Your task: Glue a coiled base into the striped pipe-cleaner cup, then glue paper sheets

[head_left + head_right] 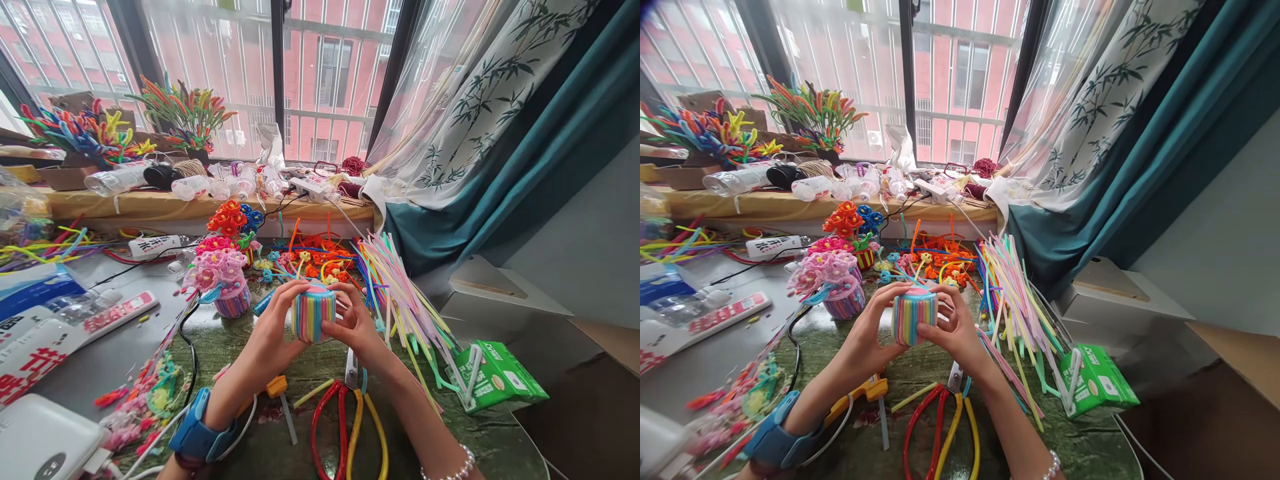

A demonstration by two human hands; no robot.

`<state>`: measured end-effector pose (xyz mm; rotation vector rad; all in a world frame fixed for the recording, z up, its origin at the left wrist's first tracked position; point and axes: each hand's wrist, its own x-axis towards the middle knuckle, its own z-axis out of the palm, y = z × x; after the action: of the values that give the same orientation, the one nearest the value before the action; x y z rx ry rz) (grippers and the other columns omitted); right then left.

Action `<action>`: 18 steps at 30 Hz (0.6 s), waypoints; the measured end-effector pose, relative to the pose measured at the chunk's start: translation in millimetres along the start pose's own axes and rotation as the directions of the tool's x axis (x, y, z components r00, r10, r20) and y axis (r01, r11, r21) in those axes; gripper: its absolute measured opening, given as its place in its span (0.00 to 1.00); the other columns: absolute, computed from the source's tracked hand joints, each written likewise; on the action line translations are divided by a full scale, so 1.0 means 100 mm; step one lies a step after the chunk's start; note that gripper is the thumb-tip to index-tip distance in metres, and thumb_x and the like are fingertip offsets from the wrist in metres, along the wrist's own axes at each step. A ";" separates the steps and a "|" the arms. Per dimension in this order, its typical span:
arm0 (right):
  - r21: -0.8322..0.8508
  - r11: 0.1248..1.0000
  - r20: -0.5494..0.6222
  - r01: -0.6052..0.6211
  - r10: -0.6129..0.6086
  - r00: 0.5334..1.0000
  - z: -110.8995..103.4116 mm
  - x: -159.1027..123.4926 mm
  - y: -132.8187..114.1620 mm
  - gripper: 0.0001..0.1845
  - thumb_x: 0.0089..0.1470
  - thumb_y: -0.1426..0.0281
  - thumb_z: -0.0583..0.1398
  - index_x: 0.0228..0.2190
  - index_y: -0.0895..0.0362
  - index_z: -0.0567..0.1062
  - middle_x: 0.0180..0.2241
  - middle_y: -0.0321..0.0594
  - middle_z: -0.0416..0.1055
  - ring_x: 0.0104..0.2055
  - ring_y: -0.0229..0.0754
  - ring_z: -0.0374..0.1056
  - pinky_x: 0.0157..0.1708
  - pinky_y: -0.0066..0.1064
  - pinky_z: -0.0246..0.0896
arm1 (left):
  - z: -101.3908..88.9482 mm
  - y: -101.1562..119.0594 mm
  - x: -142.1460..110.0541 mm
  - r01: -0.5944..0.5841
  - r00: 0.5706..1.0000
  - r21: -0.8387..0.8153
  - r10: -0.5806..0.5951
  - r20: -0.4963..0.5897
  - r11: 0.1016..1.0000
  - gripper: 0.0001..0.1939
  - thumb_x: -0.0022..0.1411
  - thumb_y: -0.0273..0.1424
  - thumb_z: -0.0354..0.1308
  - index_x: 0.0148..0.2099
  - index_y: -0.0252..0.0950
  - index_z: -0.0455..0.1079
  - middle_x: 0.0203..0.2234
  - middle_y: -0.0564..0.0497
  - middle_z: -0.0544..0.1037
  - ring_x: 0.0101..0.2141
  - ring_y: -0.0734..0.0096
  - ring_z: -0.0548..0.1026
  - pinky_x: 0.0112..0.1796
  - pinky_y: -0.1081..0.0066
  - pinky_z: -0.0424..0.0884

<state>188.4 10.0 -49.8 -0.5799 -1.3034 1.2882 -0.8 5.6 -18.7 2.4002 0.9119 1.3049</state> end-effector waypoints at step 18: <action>-0.146 0.989 0.138 0.018 0.003 0.990 -0.08 -0.03 -0.01 0.41 0.41 0.68 0.75 0.52 0.39 0.63 0.55 0.37 0.67 0.55 0.45 0.68 0.50 0.37 0.67 | 0.03 -0.08 -0.04 0.049 0.999 -0.040 -0.049 -0.006 0.998 0.40 0.53 0.23 0.64 0.65 0.45 0.52 0.60 0.41 0.65 0.61 0.52 0.65 0.54 0.55 0.70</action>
<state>196.4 9.5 -52.3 -0.5965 -1.5237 1.2505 -3.3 9.2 -26.4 2.3294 0.9318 1.3022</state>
